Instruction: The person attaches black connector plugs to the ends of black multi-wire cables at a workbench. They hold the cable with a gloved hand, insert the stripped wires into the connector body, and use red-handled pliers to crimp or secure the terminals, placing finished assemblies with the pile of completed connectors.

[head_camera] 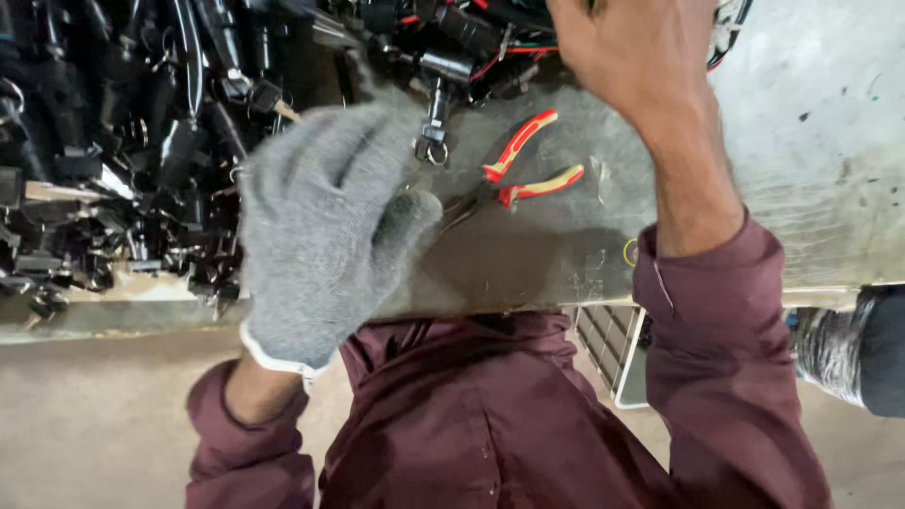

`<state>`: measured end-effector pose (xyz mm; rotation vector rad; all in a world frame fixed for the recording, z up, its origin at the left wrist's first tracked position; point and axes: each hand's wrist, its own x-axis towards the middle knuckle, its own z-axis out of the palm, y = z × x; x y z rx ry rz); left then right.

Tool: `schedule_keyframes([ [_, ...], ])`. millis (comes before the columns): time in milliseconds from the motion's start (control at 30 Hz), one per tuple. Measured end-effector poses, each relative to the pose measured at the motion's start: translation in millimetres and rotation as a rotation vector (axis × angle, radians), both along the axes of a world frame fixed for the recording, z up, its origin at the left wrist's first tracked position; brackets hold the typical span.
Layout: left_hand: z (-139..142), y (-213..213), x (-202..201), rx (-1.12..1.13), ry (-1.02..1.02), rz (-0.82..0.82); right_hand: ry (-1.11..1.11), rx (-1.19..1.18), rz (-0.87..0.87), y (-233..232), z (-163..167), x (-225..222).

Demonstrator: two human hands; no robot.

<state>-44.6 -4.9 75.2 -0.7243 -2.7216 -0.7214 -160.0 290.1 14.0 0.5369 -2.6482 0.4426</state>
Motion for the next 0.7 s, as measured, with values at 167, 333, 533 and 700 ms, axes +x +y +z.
schedule_keyframes([
  [167,1.7,14.9,-5.8,0.099,0.002,-0.046,-0.166,-0.288,0.046,12.9,28.9,21.3],
  [333,9.1,11.3,-0.5,0.211,0.149,0.012,-0.192,-0.395,0.349,-5.8,70.0,53.4],
  [533,-32.0,29.8,32.5,0.651,-0.712,-0.025,0.095,-0.215,0.273,-48.9,64.2,116.4],
  [700,-59.0,29.6,73.1,1.099,-0.942,-0.188,-0.634,-1.307,0.140,-72.3,15.1,154.0],
])
